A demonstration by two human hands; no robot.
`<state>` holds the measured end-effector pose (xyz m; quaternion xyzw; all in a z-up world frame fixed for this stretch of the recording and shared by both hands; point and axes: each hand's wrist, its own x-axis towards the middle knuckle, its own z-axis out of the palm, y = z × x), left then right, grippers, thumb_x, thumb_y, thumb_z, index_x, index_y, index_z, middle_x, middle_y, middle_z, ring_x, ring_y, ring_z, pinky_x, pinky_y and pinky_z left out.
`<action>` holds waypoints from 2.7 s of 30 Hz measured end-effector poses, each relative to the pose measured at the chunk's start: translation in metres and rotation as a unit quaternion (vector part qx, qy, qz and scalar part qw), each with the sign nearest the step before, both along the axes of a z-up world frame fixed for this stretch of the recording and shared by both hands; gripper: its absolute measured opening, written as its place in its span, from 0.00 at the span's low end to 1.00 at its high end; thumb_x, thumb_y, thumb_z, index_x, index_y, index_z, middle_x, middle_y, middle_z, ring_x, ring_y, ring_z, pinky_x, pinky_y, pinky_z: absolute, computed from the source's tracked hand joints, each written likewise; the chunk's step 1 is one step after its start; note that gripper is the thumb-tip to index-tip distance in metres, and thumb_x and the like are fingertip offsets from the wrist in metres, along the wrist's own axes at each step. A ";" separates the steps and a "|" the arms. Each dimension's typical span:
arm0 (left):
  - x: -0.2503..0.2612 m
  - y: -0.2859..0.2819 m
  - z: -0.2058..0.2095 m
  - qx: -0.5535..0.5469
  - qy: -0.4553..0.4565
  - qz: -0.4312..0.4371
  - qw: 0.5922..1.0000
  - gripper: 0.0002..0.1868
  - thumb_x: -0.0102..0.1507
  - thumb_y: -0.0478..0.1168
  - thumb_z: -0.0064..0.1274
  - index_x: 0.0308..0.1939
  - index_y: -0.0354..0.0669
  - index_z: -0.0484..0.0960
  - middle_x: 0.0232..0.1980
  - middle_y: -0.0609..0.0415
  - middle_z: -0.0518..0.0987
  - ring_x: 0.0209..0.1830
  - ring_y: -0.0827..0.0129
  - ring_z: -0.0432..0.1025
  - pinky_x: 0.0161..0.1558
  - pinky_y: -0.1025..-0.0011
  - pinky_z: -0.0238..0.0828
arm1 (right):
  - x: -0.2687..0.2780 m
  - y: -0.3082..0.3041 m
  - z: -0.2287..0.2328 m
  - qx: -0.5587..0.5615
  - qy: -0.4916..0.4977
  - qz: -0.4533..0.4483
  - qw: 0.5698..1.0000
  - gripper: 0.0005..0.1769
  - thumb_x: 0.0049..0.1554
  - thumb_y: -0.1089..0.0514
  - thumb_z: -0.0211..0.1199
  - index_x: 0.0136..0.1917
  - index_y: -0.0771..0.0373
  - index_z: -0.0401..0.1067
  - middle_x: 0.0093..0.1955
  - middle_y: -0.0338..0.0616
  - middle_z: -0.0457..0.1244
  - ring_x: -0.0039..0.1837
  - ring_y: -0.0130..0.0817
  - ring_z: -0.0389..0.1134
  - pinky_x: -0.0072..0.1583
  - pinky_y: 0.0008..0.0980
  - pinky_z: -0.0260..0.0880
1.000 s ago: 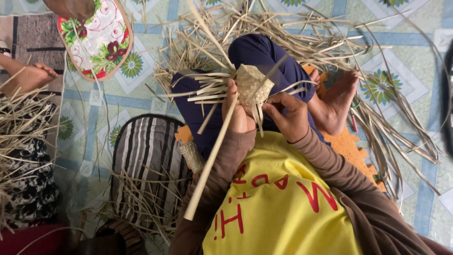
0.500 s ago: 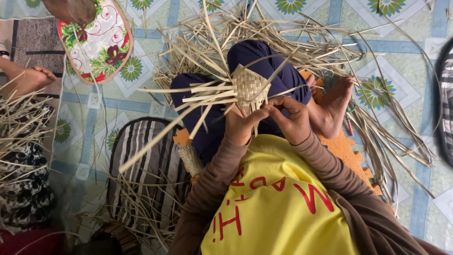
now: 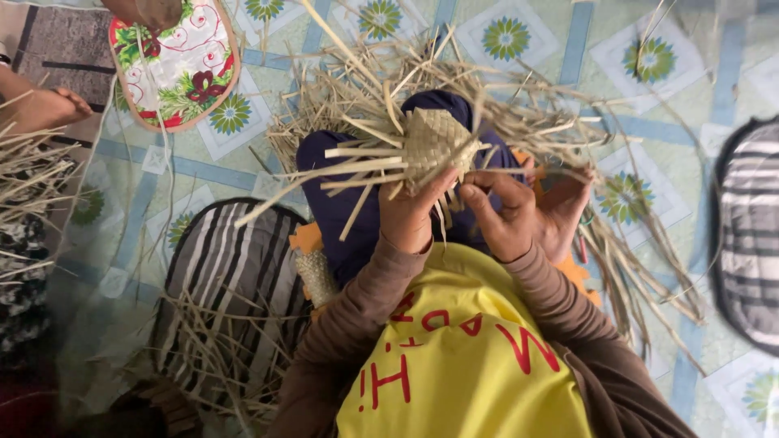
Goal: Weaving thin strips of natural fiber together to form a small basket or pouch.
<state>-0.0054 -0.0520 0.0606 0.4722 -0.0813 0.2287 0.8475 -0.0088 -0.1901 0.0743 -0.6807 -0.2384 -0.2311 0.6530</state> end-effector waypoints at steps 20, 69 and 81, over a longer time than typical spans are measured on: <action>0.008 0.004 0.012 0.035 0.020 0.018 0.999 0.05 0.54 0.23 0.68 0.33 0.23 0.87 0.35 0.36 0.85 0.36 0.61 0.81 0.44 0.62 0.84 | -0.001 0.010 -0.004 0.069 0.097 0.059 0.991 0.02 0.60 0.69 0.68 0.44 0.72 0.77 0.26 0.40 0.59 0.34 0.19 0.56 0.38 0.21 0.59; -0.021 0.012 0.044 0.111 0.058 -0.075 0.989 0.16 0.61 0.39 0.65 0.50 0.35 0.82 0.43 0.50 0.86 0.39 0.68 0.82 0.42 0.77 0.83 | 0.005 -0.037 0.053 -0.092 -0.277 -0.085 0.953 0.08 0.53 0.81 0.73 0.43 0.81 0.75 0.36 0.59 0.65 0.36 0.58 0.69 0.41 0.49 0.72; -0.005 0.012 0.001 -0.012 0.116 -0.050 0.992 0.13 0.64 0.37 0.65 0.48 0.31 0.88 0.52 0.37 0.85 0.57 0.56 0.78 0.66 0.53 0.70 | -0.039 -0.003 0.059 -0.227 -0.075 -0.176 0.955 0.03 0.65 0.59 0.70 0.50 0.60 0.79 0.38 0.38 0.70 0.42 0.34 0.72 0.75 0.43 0.36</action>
